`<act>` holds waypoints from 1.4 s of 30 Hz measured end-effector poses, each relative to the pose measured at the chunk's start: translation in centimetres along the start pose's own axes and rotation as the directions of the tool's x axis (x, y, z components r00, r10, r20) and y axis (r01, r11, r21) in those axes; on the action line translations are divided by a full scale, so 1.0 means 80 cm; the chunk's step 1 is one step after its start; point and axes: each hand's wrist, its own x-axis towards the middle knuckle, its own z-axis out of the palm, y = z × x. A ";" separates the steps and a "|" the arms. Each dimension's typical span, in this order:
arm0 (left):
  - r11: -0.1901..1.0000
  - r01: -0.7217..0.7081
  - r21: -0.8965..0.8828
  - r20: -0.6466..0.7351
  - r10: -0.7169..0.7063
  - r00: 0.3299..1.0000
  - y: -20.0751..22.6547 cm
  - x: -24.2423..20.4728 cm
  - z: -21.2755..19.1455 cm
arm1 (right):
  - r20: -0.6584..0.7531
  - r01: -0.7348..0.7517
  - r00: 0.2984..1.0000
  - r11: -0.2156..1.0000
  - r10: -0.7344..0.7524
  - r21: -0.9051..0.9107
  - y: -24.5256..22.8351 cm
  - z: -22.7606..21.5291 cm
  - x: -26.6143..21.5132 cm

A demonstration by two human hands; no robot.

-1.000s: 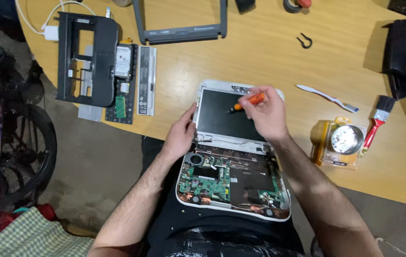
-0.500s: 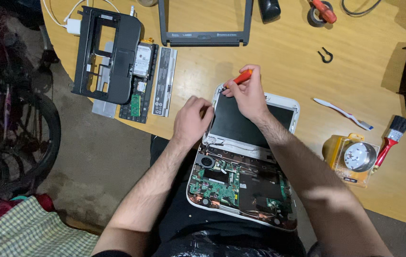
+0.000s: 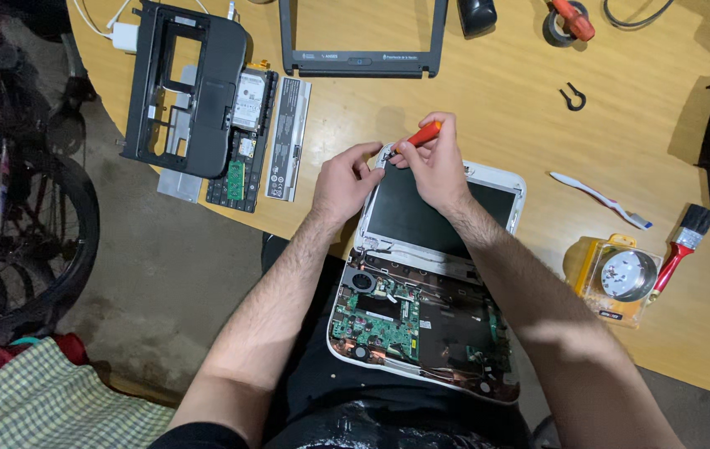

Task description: The person uses a screwdriver to remove screws from the bottom casing of a laptop. They lift off the casing to reveal the internal components, then proceed to unscrew and remove the screen bezel from the display assembly.

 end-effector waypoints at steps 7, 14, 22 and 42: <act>0.999 -0.034 0.020 0.066 0.032 0.997 -0.009 0.015 0.000 | -0.003 0.007 1.000 1.000 -0.007 -0.016 -0.006 0.003 -0.001; 0.997 0.020 -0.080 0.113 -0.011 0.994 -0.010 0.019 -0.002 | 0.042 -0.046 0.998 0.986 0.053 -0.161 -0.038 0.004 -0.002; 0.991 0.057 -0.121 0.152 -0.038 0.988 0.003 -0.007 -0.003 | 0.349 0.208 0.924 0.559 0.158 -0.803 -0.125 0.016 0.001; 0.985 0.055 -0.164 0.167 -0.027 0.986 0.019 -0.017 -0.014 | 0.586 0.587 0.809 -0.029 0.046 -0.809 -0.142 0.041 0.024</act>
